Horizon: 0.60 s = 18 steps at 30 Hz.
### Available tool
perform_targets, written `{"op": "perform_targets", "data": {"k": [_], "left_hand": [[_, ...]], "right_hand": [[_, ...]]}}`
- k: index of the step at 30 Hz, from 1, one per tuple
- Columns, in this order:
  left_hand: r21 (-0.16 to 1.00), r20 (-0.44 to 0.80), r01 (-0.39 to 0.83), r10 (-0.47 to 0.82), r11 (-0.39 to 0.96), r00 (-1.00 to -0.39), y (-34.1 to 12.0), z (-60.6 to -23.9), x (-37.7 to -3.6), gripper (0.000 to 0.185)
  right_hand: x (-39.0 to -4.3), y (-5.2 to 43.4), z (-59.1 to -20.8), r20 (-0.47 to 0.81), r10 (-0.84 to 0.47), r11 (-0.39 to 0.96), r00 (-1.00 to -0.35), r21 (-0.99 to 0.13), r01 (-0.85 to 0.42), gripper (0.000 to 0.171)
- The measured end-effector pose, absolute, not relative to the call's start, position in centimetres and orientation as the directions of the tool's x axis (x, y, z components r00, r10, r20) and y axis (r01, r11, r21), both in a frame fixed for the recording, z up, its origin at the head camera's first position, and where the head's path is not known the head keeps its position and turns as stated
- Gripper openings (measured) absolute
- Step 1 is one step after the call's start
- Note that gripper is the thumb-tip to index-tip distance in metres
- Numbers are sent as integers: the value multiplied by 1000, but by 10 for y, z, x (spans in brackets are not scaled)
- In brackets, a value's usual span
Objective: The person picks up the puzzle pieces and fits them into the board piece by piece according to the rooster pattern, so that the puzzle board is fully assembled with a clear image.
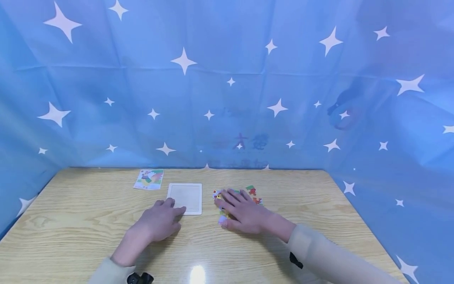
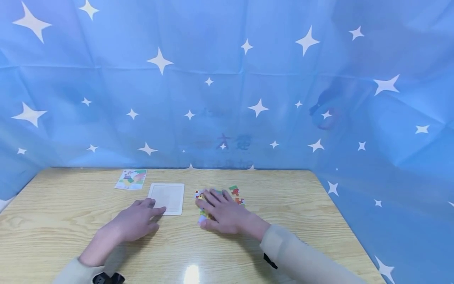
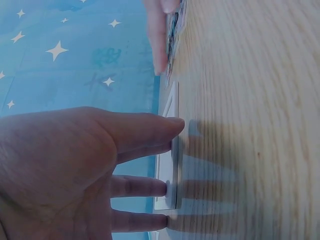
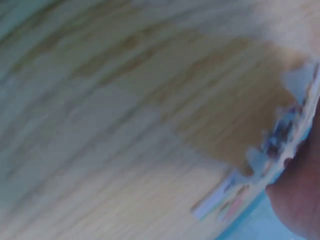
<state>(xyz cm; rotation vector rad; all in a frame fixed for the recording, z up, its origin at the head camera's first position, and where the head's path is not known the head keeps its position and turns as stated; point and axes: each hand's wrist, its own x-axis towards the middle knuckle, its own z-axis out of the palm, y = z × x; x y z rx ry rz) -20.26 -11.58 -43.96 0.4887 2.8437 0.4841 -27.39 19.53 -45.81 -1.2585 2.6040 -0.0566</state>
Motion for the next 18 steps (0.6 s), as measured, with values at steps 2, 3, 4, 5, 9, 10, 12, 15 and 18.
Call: {"op": "perform_targets", "data": {"k": [2,3,4,5,9,10,12,15,18], "left_hand": [[349,-153,287,356,892,-922,-116,-440,-203,46],[347,-155,287,356,893,-921,-116,-440,-204,46],[345,-157,286,356,894,-921,-116,-439,-204,46],[343,-159,285,354,895,-921,-116,-439,-204,46],[345,-165,282,353,895,-921,-116,-438,-203,46],[347,-165,280,352,895,-921,-115,-437,-203,46],[349,-162,280,352,894,-922,-115,-437,-202,45],[351,-157,283,354,893,-922,-115,-437,-202,46],[348,-158,282,352,894,-922,-115,-436,-202,46]], "right_hand": [[-279,201,-454,-207,-758,649,-618,-160,-744,69],[-281,205,-452,-202,-751,658,-629,-155,-737,69],[-282,208,-450,-198,-745,665,-637,-143,-733,68],[-283,211,-448,-188,-743,667,-642,-131,-733,66],[-276,214,-445,-134,-797,601,-589,-84,-795,57],[-272,212,-445,-122,-820,569,-559,-70,-820,55],[-262,209,-445,-94,-862,502,-498,-30,-864,52],[-250,206,-445,-64,-896,435,-439,58,-898,49],[-244,204,-447,-36,-906,414,-422,134,-900,47]]}}
